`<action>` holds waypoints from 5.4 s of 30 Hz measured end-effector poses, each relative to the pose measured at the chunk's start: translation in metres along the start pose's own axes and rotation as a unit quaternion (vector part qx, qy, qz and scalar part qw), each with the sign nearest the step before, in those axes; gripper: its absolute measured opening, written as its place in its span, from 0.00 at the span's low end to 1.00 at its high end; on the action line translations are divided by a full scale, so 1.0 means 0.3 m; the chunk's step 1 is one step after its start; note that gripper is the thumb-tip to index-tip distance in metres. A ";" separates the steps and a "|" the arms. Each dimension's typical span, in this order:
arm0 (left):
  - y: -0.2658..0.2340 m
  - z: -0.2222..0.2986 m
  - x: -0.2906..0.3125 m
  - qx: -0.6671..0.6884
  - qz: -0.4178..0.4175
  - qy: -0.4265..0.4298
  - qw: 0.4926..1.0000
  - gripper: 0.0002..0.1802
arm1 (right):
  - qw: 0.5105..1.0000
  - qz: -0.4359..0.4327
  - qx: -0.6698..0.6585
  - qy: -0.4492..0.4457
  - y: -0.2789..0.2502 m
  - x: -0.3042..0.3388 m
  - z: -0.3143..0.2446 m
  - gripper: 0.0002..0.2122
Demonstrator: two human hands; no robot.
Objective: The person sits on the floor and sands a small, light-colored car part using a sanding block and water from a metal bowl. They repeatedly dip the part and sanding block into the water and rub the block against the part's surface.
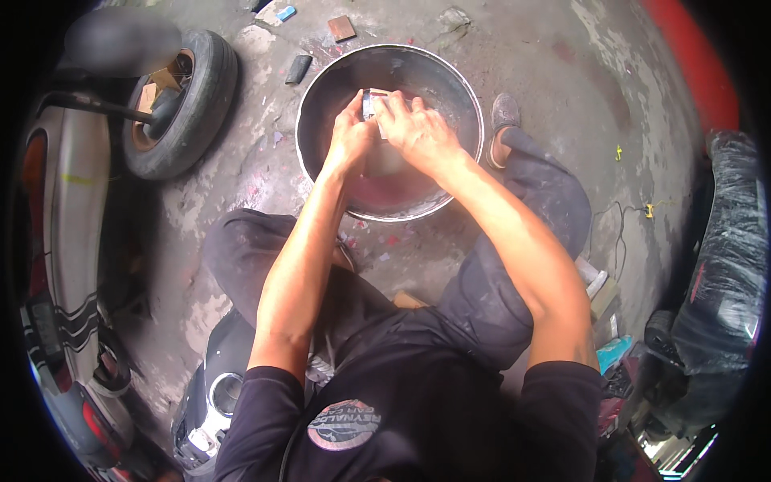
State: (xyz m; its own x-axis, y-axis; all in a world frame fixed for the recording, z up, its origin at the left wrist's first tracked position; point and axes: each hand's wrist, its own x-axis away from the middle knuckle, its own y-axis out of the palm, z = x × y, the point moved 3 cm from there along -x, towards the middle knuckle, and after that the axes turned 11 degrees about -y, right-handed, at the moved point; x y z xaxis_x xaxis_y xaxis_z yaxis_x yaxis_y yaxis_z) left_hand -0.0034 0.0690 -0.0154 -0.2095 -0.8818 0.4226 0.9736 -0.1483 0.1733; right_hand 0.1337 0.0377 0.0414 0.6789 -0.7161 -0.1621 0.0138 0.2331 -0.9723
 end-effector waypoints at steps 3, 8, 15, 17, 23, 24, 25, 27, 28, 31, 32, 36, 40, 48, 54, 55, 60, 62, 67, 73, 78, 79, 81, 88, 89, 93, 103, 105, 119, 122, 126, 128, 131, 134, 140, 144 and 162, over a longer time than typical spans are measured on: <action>0.009 0.026 0.025 0.037 0.013 -0.007 0.999 0.34 | 1.000 0.012 -0.002 0.008 0.009 -0.013 -0.009 0.27; -0.006 0.042 0.025 0.006 0.025 0.010 1.000 0.35 | 0.999 0.031 -0.007 0.031 0.020 -0.030 -0.018 0.26; 0.021 -0.001 0.038 -0.025 0.019 0.013 0.999 0.41 | 0.986 0.023 -0.124 0.108 0.049 0.002 0.066 0.24; 0.032 0.055 0.081 0.015 0.005 -0.021 1.000 0.42 | 0.986 0.052 -0.115 0.108 -0.016 0.039 0.048 0.26; 0.029 0.032 0.053 0.012 -0.014 -0.003 1.000 0.37 | 0.989 0.054 -0.118 0.066 -0.077 0.077 0.005 0.28; 0.029 0.024 0.052 0.004 -0.005 -0.005 1.000 0.37 | 0.991 0.046 -0.114 0.059 -0.074 0.075 -0.006 0.27; 0.029 0.025 0.056 -0.004 0.004 -0.006 1.000 0.37 | 0.992 0.033 -0.103 0.062 -0.076 0.067 -0.005 0.26; 0.030 0.028 0.061 -0.013 0.008 -0.010 1.000 0.39 | 0.994 0.006 -0.083 0.069 -0.077 0.055 -0.001 0.25; 0.031 0.042 0.066 -0.014 0.004 -0.013 1.000 0.42 | 0.995 0.000 -0.083 0.061 -0.075 0.050 0.001 0.25; 0.027 0.033 0.057 0.013 -0.015 -0.003 1.000 0.45 | 0.996 -0.007 -0.078 0.031 -0.066 0.039 0.020 0.25; 0.025 0.027 0.053 0.027 -0.022 0.004 0.999 0.45 | 0.997 -0.001 -0.074 0.017 -0.065 0.036 0.029 0.25; 0.032 0.037 0.055 0.001 0.004 -0.003 1.000 0.45 | 1.000 -0.024 -0.009 0.010 -0.052 0.016 0.014 0.26; 0.038 0.048 0.053 0.006 -0.009 -0.007 1.000 0.44 | 0.996 -0.026 -0.029 0.077 -0.009 0.031 0.040 0.27; 0.043 0.004 0.032 0.020 0.001 0.012 1.000 0.41 | 0.996 -0.007 -0.076 0.051 -0.077 0.073 0.028 0.28; 0.041 -0.028 0.012 -0.002 0.009 0.034 0.999 0.40 | 0.998 -0.042 -0.038 0.011 -0.101 0.042 0.029 0.26; 0.041 -0.029 0.013 -0.010 0.011 0.034 0.999 0.40 | 0.998 -0.050 -0.034 0.006 -0.103 0.035 0.029 0.26; 0.043 -0.024 0.015 -0.026 0.020 0.037 0.999 0.40 | 0.997 -0.055 0.041 -0.018 -0.099 0.017 0.020 0.26; 0.040 -0.022 0.008 -0.021 0.020 0.040 0.999 0.40 | 0.996 -0.056 0.066 -0.021 -0.090 0.008 0.021 0.25; 0.026 -0.029 0.002 -0.006 0.018 0.034 0.999 0.41 | 0.990 -0.112 0.065 0.061 -0.038 -0.031 0.018 0.26; 0.024 -0.029 0.030 -0.010 0.008 0.025 1.000 0.42 | 0.992 0.014 -0.086 0.091 -0.116 -0.002 0.030 0.25; 0.027 -0.015 0.041 -0.003 0.008 0.015 1.000 0.41 | 0.981 -0.008 -0.167 0.094 -0.092 0.090 0.028 0.28; 0.030 -0.007 0.049 0.016 0.006 0.000 1.000 0.42 | 0.985 0.010 -0.147 0.085 -0.083 0.101 0.023 0.28; 0.036 0.012 0.065 0.019 0.010 -0.017 1.000 0.42 | 0.991 0.046 -0.107 0.067 -0.071 0.112 0.013 0.29; 0.035 0.038 0.086 0.035 0.021 -0.027 0.999 0.42 | 0.984 0.007 -0.150 0.091 -0.102 0.090 0.017 0.26; 0.036 0.031 0.079 0.039 0.016 -0.023 0.999 0.42 | 0.989 0.026 -0.124 0.077 -0.092 0.096 0.019 0.25; 0.033 0.015 0.081 0.018 0.022 0.000 1.000 0.41 | 0.991 -0.005 -0.124 0.043 -0.097 0.057 0.032 0.22; 0.039 0.005 0.064 0.016 0.041 -0.015 0.999 0.41 | 0.988 0.012 -0.091 0.127 -0.009 0.115 0.043 0.28; 0.030 0.015 0.067 0.010 0.045 -0.030 0.998 0.39 | 0.985 0.043 -0.131 0.105 -0.038 0.100 0.000 0.29; 0.020 0.038 0.077 0.022 0.068 -0.008 0.997 0.40 | 0.986 0.098 -0.128 0.039 -0.005 0.093 0.031 0.27; 0.030 0.072 0.086 0.027 0.079 -0.034 0.996 0.38 | 0.986 0.099 -0.124 0.052 0.017 0.085 0.034 0.26; 0.001 0.029 0.054 0.036 0.075 -0.027 0.996 0.35 | 0.992 0.075 -0.076 0.062 0.038 0.062 0.013 0.25; 0.003 0.041 0.056 0.038 0.069 -0.030 0.996 0.34 | 0.992 0.083 -0.059 0.070 0.044 0.053 0.002 0.24; 0.007 0.059 0.081 0.028 0.076 -0.046 0.996 0.34 | 0.990 0.082 -0.054 0.106 0.063 0.055 0.028 0.23; 0.006 0.035 0.097 0.028 0.066 -0.036 0.997 0.37 | 0.979 0.115 -0.079 0.148 0.022 0.067 0.066 0.19; 0.000 0.047 0.082 -0.077 0.083 -0.025 0.993 0.40 | 0.823 0.200 -0.439 0.300 -0.105 0.102 0.141 0.13; 0.000 0.049 0.063 -0.173 0.142 0.041 0.974 0.31 | 0.653 0.256 -0.653 0.285 0.027 0.170 0.139 0.12; -0.050 0.012 0.099 0.027 0.071 -0.106 0.991 0.19 | 0.429 0.232 -0.825 0.286 0.140 0.187 0.008 0.13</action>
State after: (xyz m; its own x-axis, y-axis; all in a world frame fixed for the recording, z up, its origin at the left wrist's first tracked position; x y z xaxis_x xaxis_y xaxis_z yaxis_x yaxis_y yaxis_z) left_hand -0.0246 0.0468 -0.0022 -0.0897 -0.7767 0.6234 0.9897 0.0008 0.1434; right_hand 0.1741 0.0090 -0.0080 0.0305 -0.9986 0.0421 -0.8837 -0.0073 0.4679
